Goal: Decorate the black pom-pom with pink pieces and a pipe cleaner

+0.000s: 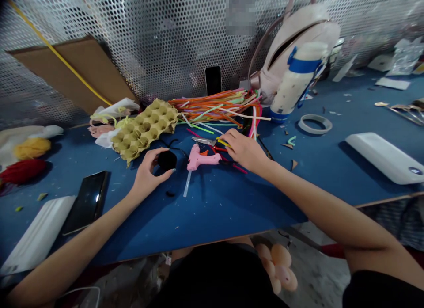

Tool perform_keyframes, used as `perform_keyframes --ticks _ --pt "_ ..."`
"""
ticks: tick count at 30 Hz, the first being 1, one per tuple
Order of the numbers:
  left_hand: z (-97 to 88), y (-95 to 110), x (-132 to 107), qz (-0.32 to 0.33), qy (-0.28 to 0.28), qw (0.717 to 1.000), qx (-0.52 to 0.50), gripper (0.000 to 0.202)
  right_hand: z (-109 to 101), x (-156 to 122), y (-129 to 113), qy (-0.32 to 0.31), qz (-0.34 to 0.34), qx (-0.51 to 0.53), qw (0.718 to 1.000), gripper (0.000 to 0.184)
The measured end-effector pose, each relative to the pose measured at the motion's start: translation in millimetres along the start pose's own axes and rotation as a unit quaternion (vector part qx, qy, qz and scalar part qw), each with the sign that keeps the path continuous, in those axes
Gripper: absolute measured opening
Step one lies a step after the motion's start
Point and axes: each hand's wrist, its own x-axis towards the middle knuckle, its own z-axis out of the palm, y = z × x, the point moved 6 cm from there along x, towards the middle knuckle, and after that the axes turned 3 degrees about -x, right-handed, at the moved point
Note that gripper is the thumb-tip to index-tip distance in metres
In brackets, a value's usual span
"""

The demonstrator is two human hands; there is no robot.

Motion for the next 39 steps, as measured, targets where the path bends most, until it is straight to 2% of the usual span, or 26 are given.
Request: perform_keyframes --ticks 4,8,12,13,15,16,18,21,23,26,27,29,33,36,39 --pt "6.0 2 -2 0.011 -0.034 0.998 0.044 0.055 4 1 -3 -0.009 -0.038 0.012 0.999 0.035" --pt "9.9 -3 -2 0.016 -0.051 0.996 0.066 0.058 4 3 -5 -0.007 -0.041 0.008 0.999 0.034" --pt "7.8 7 1 0.018 -0.084 0.985 0.147 0.087 3 4 -9 0.005 -0.044 0.019 0.999 0.031" --pt "4.6 13 1 0.026 -0.098 0.978 0.181 0.092 2 4 -10 0.009 -0.05 0.023 0.998 0.03" --pt "-8.1 27 0 0.054 -0.12 0.956 0.263 0.083 1 4 -14 0.015 -0.061 0.03 0.998 0.029" --pt "-18.3 31 -3 0.055 -0.128 0.943 0.302 0.075 0 4 -16 0.017 -0.066 0.034 0.997 0.029" --pt "-48.7 31 -12 0.032 -0.106 0.927 0.357 0.063 0 4 -19 0.019 -0.074 0.044 0.996 0.028" --pt "-106.2 4 -36 -0.065 -0.038 0.899 0.432 0.065 3 4 -23 0.016 -0.085 0.062 0.994 0.027" --pt "-142.9 -28 -59 -0.179 -0.008 0.858 0.481 0.073 6 5 -25 0.013 -0.092 0.073 0.993 0.025" --pt "-172.5 -72 -88 -0.305 -0.052 0.815 0.489 0.088 10 6 -29 0.001 -0.103 0.084 0.991 0.025" --pt "-176.7 -81 -94 -0.327 -0.069 0.805 0.489 0.09 12 6 -30 -0.005 -0.105 0.087 0.991 0.026" --pt "-178.0 -89 -97 -0.322 -0.092 0.798 0.502 0.09 13 6 -32 -0.013 -0.107 0.09 0.99 0.026" --pt "-174.4 -88 -95 -0.31 -0.076 0.794 0.518 0.091 12 6 -31 -0.012 -0.102 0.09 0.991 0.025" --pt "-175.5 -88 -92 -0.31 -0.052 0.807 0.5 0.095 12 6 -29 -0.013 -0.098 0.093 0.991 0.024" --pt "-180.2 -93 -90 -0.302 -0.038 0.836 0.456 0.097 12 6 -29 -0.015 -0.097 0.096 0.991 0.025"
